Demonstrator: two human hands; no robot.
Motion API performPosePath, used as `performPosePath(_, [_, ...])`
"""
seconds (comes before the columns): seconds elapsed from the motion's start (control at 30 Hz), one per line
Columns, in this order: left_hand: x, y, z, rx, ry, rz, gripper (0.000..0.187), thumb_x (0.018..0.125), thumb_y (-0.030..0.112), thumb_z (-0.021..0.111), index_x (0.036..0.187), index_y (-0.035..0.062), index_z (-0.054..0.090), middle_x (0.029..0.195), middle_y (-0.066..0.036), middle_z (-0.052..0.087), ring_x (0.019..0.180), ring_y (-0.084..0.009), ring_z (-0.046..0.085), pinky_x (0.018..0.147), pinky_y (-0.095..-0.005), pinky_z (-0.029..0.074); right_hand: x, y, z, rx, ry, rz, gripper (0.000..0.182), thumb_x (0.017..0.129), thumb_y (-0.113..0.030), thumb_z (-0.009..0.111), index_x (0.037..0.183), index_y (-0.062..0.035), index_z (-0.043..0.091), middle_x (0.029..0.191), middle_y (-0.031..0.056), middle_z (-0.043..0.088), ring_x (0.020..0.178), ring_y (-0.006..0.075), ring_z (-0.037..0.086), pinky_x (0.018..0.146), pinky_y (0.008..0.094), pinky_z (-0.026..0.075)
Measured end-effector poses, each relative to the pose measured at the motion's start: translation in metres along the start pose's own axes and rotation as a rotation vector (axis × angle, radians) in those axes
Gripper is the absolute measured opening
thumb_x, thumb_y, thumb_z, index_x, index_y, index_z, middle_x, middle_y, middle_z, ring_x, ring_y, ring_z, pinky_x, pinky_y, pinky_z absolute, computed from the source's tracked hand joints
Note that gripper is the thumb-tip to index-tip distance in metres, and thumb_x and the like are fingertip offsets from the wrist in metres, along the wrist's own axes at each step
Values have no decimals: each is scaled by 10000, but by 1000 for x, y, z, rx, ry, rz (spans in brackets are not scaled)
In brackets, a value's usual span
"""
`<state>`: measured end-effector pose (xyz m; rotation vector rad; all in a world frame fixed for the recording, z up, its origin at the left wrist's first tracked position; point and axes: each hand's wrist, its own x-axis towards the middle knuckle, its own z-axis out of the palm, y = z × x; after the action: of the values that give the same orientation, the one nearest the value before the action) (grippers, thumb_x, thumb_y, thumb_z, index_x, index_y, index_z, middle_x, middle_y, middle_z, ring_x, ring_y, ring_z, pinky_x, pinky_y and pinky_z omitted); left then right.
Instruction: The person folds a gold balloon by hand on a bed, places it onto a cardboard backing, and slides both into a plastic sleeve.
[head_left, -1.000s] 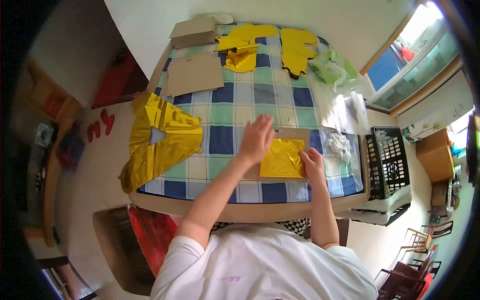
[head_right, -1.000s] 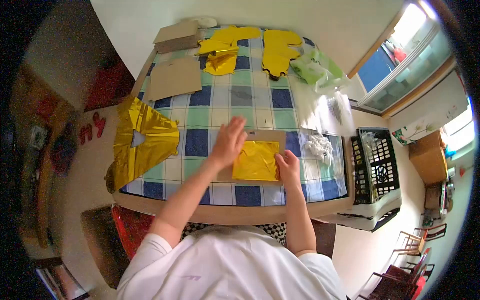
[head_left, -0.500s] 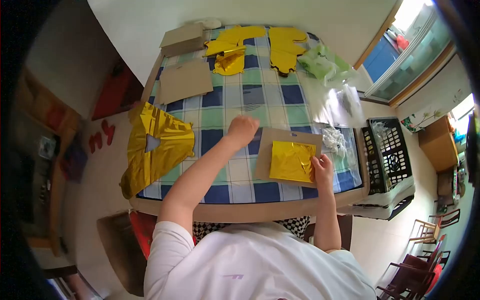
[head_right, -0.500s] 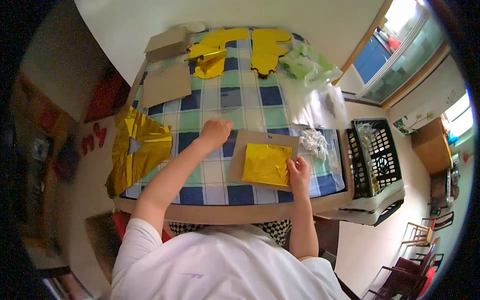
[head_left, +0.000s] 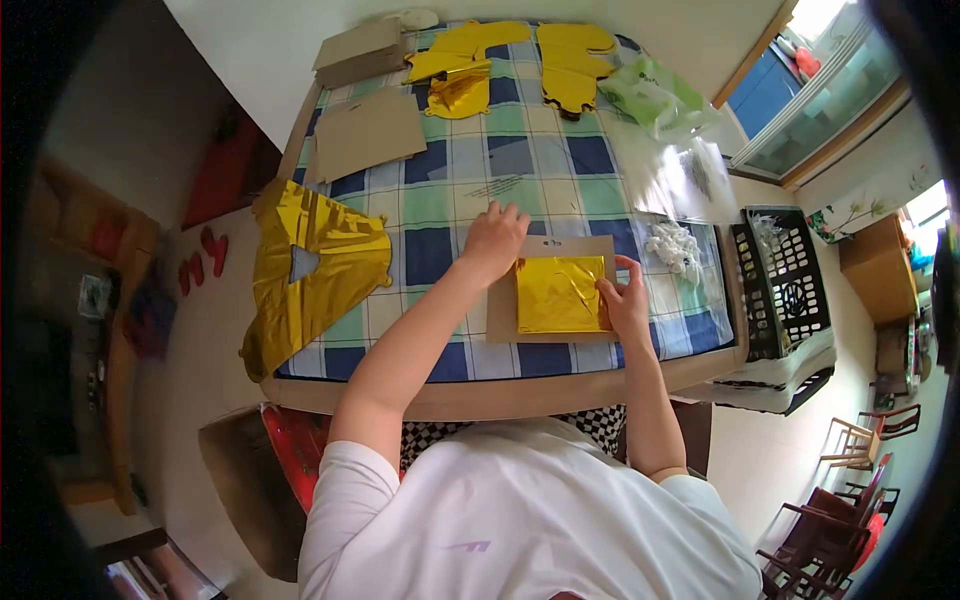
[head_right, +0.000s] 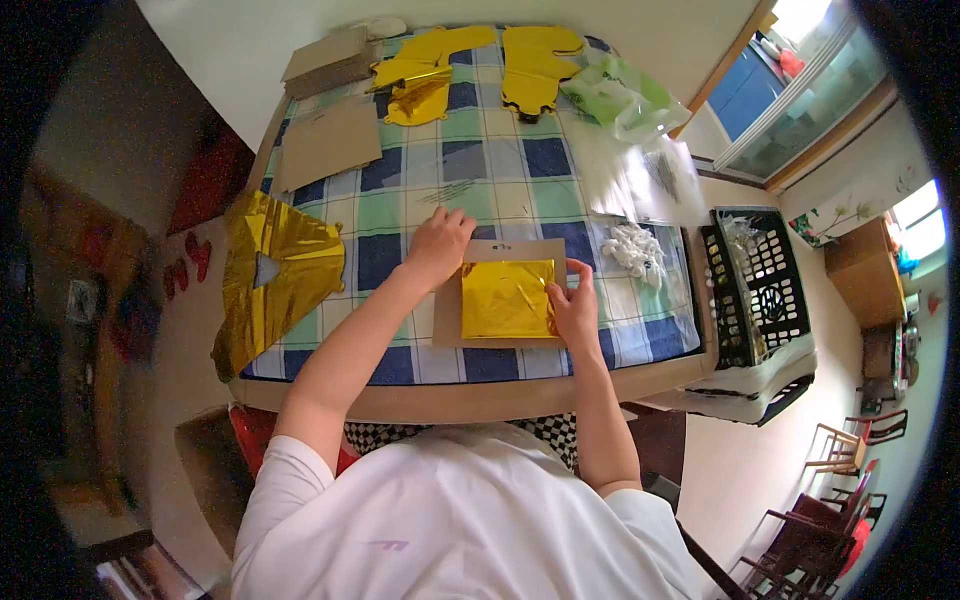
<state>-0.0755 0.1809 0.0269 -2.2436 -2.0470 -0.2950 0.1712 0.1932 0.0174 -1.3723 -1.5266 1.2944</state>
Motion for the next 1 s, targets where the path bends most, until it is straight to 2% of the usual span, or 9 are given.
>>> performPosePath(0.13, [7, -1, -3, -58, -13, -34, 234, 792, 129, 620, 1013, 54, 598, 1025, -107, 580, 1035, -299, 547, 847, -401, 510, 9, 19, -7, 35, 70, -104, 444, 878, 0, 579, 1282, -92, 418, 709, 66, 636, 562, 79, 539, 461, 231, 381])
performPosePath(0.23, [6, -3, -2, -80, -13, -42, 261, 785, 156, 640, 1020, 52, 593, 1037, -110, 574, 1045, -299, 546, 855, -402, 509, 4, 9, -29, -1, 113, -32, 446, 879, -4, 578, 1285, -96, 416, 675, 63, 618, 555, 80, 528, 481, 240, 374])
performPosePath(0.27, [5, -4, -1, -77, -19, -42, 272, 782, 163, 648, 1023, 52, 591, 1042, -111, 572, 1049, -299, 545, 859, -403, 508, -2, -3, -41, -166, 114, 49, 454, 883, -4, 570, 1296, -118, 420, 683, 75, 628, 552, 81, 535, 466, 244, 374])
performPosePath(0.37, [3, 2, -9, -22, -42, -6, 256, 788, 149, 635, 1021, 53, 586, 1051, -117, 568, 1034, -298, 556, 835, -404, 519, -6, 0, -61, -25, 180, 42, 455, 888, -3, 559, 1305, -123, 420, 678, 79, 630, 548, 77, 541, 456, 239, 372])
performPosePath(0.53, [16, 6, 7, 78, -22, -51, 208, 810, 123, 596, 1004, 49, 579, 1061, -124, 562, 1006, -299, 577, 781, -399, 542, -4, -2, -71, -35, 220, -29, 453, 882, 3, 556, 1298, -111, 417, 693, 80, 628, 559, 77, 536, 472, 240, 382])
performPosePath(0.63, [18, 2, 4, 37, -64, -47, 189, 815, 97, 578, 998, 50, 579, 1064, -126, 557, 1002, -304, 577, 758, -392, 550, -4, -5, -58, -59, 167, 19, 458, 873, 6, 556, 1293, -106, 413, 659, 57, 604, 529, 69, 498, 463, 239, 363])
performPosePath(0.77, [13, 5, -18, -49, -212, -59, 188, 814, 68, 559, 1000, 51, 580, 1065, -126, 557, 1003, -304, 572, 740, -392, 553, -7, -17, -37, -135, 105, -71, 446, 868, 1, 559, 1279, -110, 425, 617, 23, 571, 479, 57, 441, 425, 243, 315])
performPosePath(0.87, [12, 3, -9, 54, -111, 1, 193, 813, 64, 557, 1003, 48, 580, 1088, -127, 551, 1022, -298, 565, 750, -413, 543, -5, -12, -40, -62, 138, -43, 449, 876, 6, 561, 1287, -108, 423, 642, 38, 586, 489, 57, 465, 436, 233, 335])
performPosePath(1.0, [13, -1, 0, 26, 42, -13, 160, 816, 69, 561, 975, 51, 579, 1001, -121, 581, 960, -301, 591, 752, -412, 536, -8, -7, -57, -71, 171, -1, 450, 883, 7, 559, 1293, -118, 422, 660, 38, 591, 522, 66, 497, 457, 247, 369])
